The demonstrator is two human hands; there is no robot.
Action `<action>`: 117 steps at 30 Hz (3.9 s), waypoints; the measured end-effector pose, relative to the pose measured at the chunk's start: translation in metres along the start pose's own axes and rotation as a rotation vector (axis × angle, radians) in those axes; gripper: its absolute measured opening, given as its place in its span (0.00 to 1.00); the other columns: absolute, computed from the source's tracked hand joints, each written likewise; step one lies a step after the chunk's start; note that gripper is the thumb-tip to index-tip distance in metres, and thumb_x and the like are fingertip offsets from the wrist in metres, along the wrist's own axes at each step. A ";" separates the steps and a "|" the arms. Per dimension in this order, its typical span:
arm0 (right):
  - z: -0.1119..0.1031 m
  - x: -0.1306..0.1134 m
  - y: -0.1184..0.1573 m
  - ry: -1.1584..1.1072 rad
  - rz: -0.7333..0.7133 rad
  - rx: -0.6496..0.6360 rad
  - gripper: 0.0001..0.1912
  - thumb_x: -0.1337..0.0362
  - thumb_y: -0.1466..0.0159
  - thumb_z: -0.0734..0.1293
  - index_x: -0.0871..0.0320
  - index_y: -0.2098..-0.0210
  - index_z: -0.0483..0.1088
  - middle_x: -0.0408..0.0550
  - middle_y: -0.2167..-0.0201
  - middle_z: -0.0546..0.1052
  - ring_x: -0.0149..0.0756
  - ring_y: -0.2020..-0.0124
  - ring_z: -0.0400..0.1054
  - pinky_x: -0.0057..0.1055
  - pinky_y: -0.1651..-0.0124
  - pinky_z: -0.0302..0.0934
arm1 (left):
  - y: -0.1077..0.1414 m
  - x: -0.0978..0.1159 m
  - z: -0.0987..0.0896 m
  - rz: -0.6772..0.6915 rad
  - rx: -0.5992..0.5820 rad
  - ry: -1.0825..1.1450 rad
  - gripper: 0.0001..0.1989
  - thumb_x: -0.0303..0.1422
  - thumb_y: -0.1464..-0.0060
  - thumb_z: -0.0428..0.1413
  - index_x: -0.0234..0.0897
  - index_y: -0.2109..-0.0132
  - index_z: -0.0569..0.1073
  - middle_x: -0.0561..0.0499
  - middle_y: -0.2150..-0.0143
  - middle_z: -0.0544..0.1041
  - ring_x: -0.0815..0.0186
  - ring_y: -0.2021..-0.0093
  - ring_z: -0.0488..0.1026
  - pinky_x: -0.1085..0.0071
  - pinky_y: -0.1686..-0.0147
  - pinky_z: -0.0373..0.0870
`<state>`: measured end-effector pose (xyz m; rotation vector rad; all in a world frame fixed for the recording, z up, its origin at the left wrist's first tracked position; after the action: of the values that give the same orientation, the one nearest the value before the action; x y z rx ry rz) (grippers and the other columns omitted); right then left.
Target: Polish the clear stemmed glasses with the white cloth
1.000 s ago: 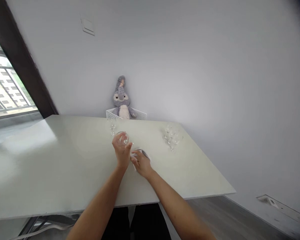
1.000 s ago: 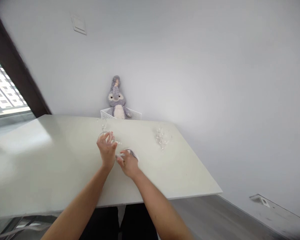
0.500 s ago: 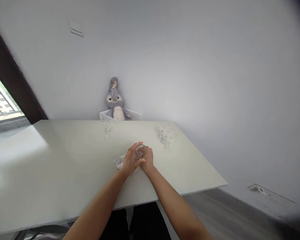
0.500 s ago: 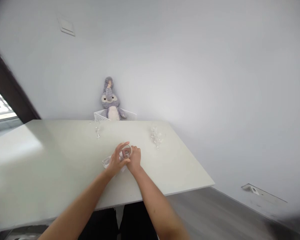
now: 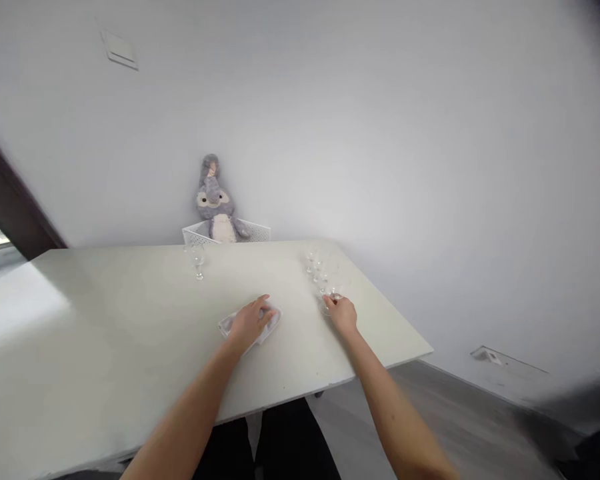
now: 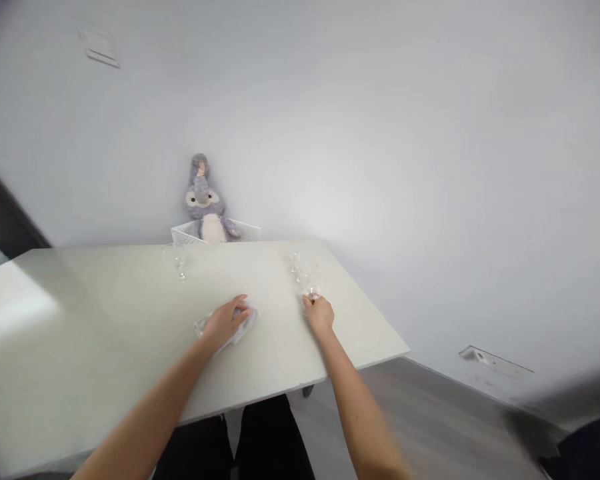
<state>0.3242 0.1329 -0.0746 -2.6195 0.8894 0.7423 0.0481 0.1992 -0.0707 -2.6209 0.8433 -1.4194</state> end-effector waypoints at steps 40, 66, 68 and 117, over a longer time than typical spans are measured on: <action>0.087 -0.126 0.063 -1.222 -0.109 -0.369 0.16 0.52 0.47 0.65 0.60 0.77 0.66 0.41 0.82 0.67 0.29 0.80 0.60 0.27 0.78 0.56 | -0.067 -0.105 -0.126 -0.416 0.758 1.774 0.12 0.42 0.45 0.47 0.37 0.59 0.61 0.41 0.56 0.68 0.63 0.58 0.73 0.67 0.65 0.74; 0.096 -0.190 0.081 -0.782 -0.583 -0.600 0.22 0.65 0.49 0.65 0.58 0.53 0.64 0.41 0.77 0.74 0.31 0.78 0.66 0.28 0.74 0.60 | -0.012 -0.018 -0.035 -0.195 0.249 1.146 0.27 0.36 0.58 0.60 0.42 0.50 0.61 0.54 0.66 0.71 0.74 0.75 0.67 0.77 0.75 0.64; 0.104 -0.186 0.079 -0.882 -0.474 -0.674 0.13 0.65 0.49 0.64 0.59 0.63 0.67 0.40 0.81 0.72 0.30 0.82 0.64 0.26 0.79 0.58 | -0.013 -0.015 -0.033 -0.179 0.214 1.081 0.27 0.35 0.59 0.61 0.42 0.51 0.63 0.52 0.63 0.72 0.73 0.74 0.68 0.78 0.77 0.63; 0.106 -0.184 0.087 -0.884 -0.543 -0.699 0.10 0.59 0.48 0.67 0.57 0.68 0.71 0.42 0.81 0.73 0.33 0.76 0.67 0.28 0.71 0.59 | -0.015 -0.035 -0.051 -0.258 0.110 0.668 0.25 0.46 0.51 0.51 0.34 0.50 0.68 0.54 0.78 0.69 0.71 0.79 0.65 0.74 0.78 0.63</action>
<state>0.1042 0.1982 -0.0695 -2.3480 -0.3815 2.0260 -0.0009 0.2403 -0.0635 -2.2353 0.4316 -2.3932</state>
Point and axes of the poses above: each hand's wrist, its own y-axis away from the middle knuckle, its own z-axis out of the palm, x = y × z, the point moved 8 cm from there along -y, towards the middle knuckle
